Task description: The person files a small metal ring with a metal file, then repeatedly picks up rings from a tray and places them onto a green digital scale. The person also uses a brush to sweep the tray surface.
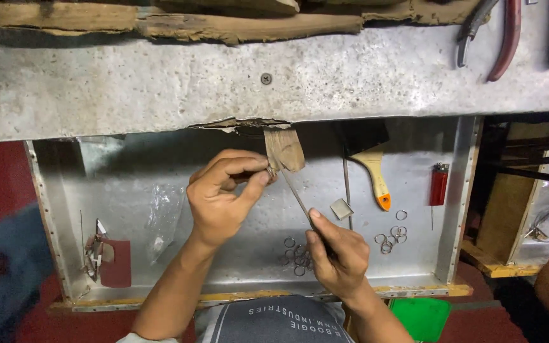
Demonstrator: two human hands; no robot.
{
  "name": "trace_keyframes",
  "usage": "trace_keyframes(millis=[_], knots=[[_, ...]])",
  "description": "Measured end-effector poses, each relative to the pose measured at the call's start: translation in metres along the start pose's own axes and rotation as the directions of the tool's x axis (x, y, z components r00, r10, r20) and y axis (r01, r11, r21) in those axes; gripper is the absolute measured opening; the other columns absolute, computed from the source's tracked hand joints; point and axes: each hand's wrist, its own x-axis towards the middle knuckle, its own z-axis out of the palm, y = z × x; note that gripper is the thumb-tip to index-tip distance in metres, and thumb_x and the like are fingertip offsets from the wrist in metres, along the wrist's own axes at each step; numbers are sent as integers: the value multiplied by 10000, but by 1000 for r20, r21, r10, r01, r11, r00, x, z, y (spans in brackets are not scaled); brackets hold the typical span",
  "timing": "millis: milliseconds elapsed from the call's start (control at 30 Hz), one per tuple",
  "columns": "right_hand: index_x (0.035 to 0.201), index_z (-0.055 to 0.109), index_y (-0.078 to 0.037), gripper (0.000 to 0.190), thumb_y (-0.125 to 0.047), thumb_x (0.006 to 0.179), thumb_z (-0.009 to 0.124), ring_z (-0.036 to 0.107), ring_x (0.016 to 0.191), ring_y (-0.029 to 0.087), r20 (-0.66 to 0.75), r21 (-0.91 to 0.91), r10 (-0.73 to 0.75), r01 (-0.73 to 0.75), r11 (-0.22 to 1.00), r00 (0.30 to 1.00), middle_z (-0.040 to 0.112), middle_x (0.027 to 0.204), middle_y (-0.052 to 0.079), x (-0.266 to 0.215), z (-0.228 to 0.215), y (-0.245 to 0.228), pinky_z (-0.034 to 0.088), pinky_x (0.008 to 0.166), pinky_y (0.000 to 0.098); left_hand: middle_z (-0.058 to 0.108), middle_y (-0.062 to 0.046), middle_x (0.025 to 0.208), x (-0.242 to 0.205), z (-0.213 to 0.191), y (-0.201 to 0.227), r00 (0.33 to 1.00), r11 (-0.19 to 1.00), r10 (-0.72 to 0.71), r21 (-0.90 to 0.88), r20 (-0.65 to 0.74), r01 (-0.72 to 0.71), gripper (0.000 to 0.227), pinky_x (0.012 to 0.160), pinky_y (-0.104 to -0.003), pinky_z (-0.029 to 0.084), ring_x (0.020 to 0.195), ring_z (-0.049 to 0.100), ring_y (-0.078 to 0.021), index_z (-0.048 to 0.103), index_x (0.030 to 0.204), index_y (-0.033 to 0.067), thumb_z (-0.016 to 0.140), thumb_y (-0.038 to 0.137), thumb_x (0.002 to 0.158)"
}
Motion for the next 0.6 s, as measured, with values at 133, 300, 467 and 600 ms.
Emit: trace_keyframes(millis=[133,300,467,600], knots=[[1340,607,11,364,30,983,675,362,517,141,2,-13,-58,58,998,998,397,641,18,4,0,0,321,497,292,743,-174,936,-4,2,-5,1000,999,11,33,-26,-10,134,676,-245,638,810,747,-213,705,988,-37,772,-80,880],[1379,589,-14,391,37,995,644,396,534,138,27,-164,-137,139,977,990,411,652,0,3,2,0,371,496,293,758,-163,874,-6,7,-11,947,907,319,303,-38,-294,185,678,-280,646,757,771,-244,706,940,-35,789,-160,831],[1347,608,-29,386,67,980,685,360,512,118,-17,-195,-144,138,971,989,412,627,-13,-5,-1,3,333,466,283,760,-178,855,-12,12,-20,918,867,397,324,7,-377,165,672,-284,668,751,784,-251,719,927,-22,802,-123,826],[1333,623,-35,383,63,971,701,367,502,127,-11,-193,-126,122,974,992,416,617,-8,-6,-4,0,350,464,279,745,-184,851,-13,19,-26,903,869,424,308,-65,-386,250,667,-296,669,738,770,-254,689,952,0,767,-179,797]])
